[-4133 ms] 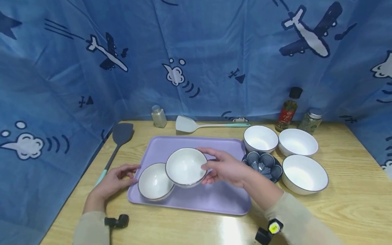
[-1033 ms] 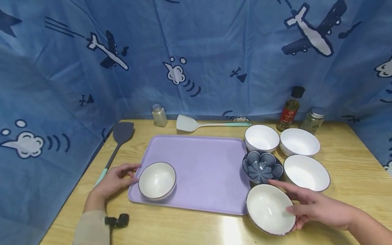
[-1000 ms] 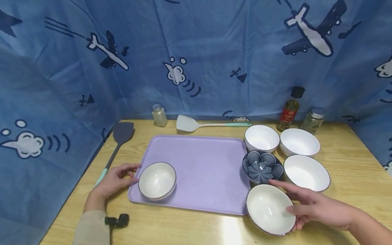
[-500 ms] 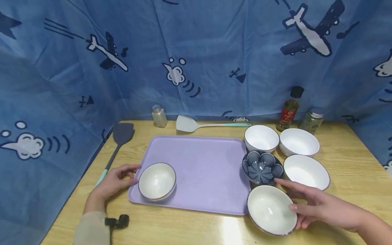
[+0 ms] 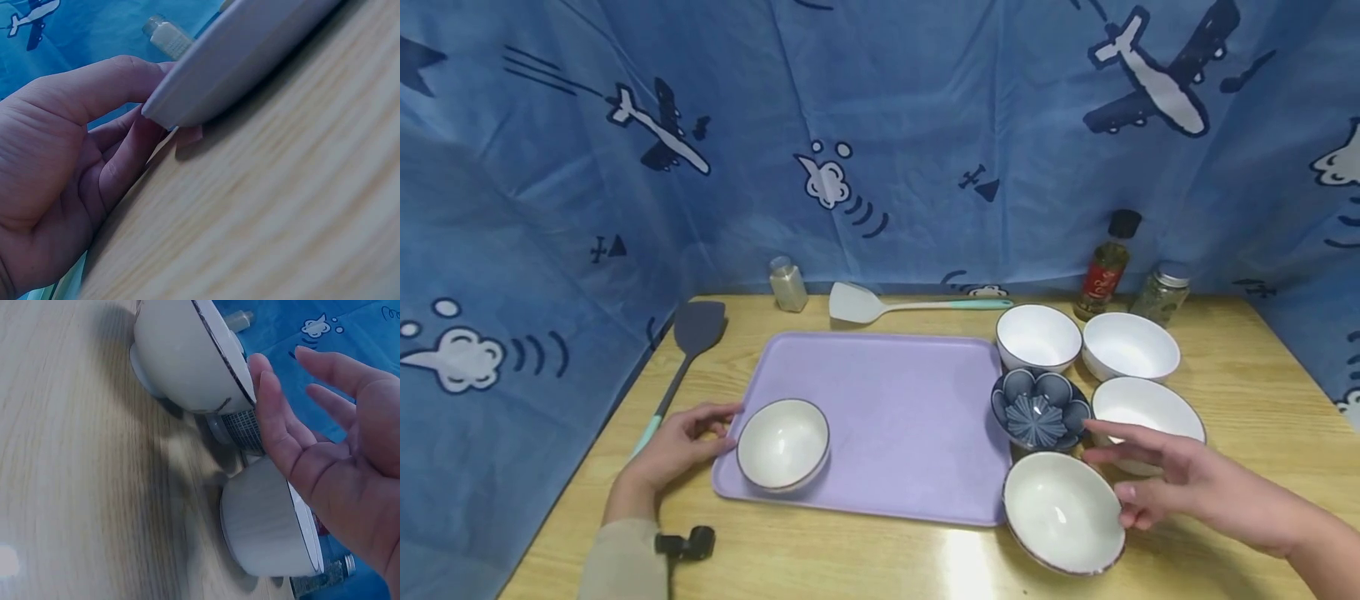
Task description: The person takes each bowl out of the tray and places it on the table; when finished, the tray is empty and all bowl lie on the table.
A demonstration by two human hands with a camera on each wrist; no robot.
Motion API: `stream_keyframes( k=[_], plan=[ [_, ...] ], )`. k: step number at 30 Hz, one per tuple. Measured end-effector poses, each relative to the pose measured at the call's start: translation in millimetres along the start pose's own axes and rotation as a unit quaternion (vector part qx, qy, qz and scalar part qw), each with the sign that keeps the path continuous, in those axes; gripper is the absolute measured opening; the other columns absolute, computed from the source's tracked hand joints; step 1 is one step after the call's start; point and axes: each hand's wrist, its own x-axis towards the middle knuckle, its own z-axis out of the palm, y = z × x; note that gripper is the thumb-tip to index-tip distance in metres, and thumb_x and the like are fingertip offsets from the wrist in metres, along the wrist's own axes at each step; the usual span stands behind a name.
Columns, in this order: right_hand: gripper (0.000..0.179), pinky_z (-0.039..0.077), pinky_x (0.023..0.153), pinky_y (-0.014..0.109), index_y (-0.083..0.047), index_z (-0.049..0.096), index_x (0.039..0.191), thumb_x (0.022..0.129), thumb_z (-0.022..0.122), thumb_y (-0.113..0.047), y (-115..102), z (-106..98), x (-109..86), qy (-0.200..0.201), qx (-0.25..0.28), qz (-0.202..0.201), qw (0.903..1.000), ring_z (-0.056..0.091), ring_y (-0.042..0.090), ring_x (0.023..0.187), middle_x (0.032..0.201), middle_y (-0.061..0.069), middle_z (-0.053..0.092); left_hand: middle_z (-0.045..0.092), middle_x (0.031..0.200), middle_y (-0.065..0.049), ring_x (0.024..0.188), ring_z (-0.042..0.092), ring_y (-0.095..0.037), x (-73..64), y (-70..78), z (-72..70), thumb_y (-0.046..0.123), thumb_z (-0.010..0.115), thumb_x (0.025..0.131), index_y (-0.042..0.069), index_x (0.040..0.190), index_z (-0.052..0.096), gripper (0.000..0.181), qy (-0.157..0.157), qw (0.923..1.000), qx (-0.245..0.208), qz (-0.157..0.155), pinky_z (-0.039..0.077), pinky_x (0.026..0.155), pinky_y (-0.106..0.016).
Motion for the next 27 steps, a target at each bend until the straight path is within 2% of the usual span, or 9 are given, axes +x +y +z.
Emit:
stream_keyframes(
  k=[4,7,11,17,20,24,27],
  plan=[
    [0.061,0.057,0.076,0.037,-0.012,0.020,0.159,0.104,0.044,-0.002,-10,6,5.8,0.026,-0.025,0.027,0.9990,0.070,0.032,0.094,0.141,-0.011,0.059,0.064,0.115,-0.010,0.093,0.060,-0.013,1.1,-0.3,0.5,0.016,0.080,0.084,0.011,0.133,0.064,0.052,-0.001,1.0000,0.002,-0.004,0.045,0.088,-0.018],
    [0.060,0.058,0.079,0.038,-0.008,0.020,0.158,0.104,0.043,0.001,-14,11,13.7,0.018,-0.028,-0.003,0.9994,0.070,0.031,0.097,0.143,-0.006,0.058,0.064,0.113,-0.007,0.094,0.060,-0.013,2.1,-1.5,0.9,0.017,0.080,0.084,0.013,0.133,0.064,0.051,-0.003,0.9999,0.008,-0.010,0.044,0.088,-0.018],
    [0.059,0.057,0.081,0.038,-0.006,0.019,0.158,0.104,0.039,0.005,-18,15,26.6,-0.009,0.006,-0.043,0.9990,0.070,0.034,0.097,0.146,-0.001,0.056,0.063,0.111,-0.006,0.094,0.060,-0.014,3.3,-2.3,1.6,0.017,0.080,0.084,0.015,0.132,0.065,0.050,-0.002,0.9999,0.010,-0.012,0.044,0.088,-0.018],
    [0.059,0.057,0.081,0.038,-0.008,0.020,0.159,0.104,0.040,0.003,-28,18,48.1,-0.023,0.007,-0.062,0.9978,0.070,0.034,0.096,0.146,0.003,0.055,0.064,0.112,-0.008,0.094,0.060,-0.013,4.0,-1.0,2.0,0.015,0.080,0.084,0.013,0.133,0.064,0.051,-0.001,1.0000,0.004,-0.006,0.044,0.088,-0.017],
    [0.059,0.057,0.084,0.039,-0.008,0.021,0.158,0.104,0.043,0.000,-35,21,59.3,-0.022,0.004,-0.043,0.9988,0.070,0.034,0.097,0.145,0.007,0.055,0.064,0.112,-0.009,0.093,0.060,-0.013,4.6,-1.1,1.7,0.014,0.080,0.084,0.011,0.133,0.064,0.051,-0.002,1.0000,0.002,0.001,0.044,0.088,-0.017],
    [0.059,0.056,0.088,0.041,-0.014,0.025,0.158,0.104,0.048,-0.007,-43,26,76.3,-0.010,0.021,0.006,0.9997,0.069,0.033,0.100,0.147,0.013,0.052,0.063,0.112,-0.009,0.093,0.060,-0.012,4.2,-1.2,0.4,0.016,0.080,0.084,0.011,0.132,0.064,0.051,-0.002,1.0000,0.002,0.001,0.044,0.088,-0.017],
    [0.060,0.055,0.090,0.043,-0.017,0.029,0.157,0.103,0.053,-0.010,-48,32,90.3,0.002,0.035,0.021,0.9992,0.069,0.033,0.103,0.148,0.018,0.049,0.063,0.113,-0.010,0.092,0.061,-0.011,2.6,-1.3,-0.7,0.015,0.080,0.084,0.010,0.133,0.064,0.051,-0.002,1.0000,0.003,-0.001,0.045,0.087,-0.017]
  ],
)
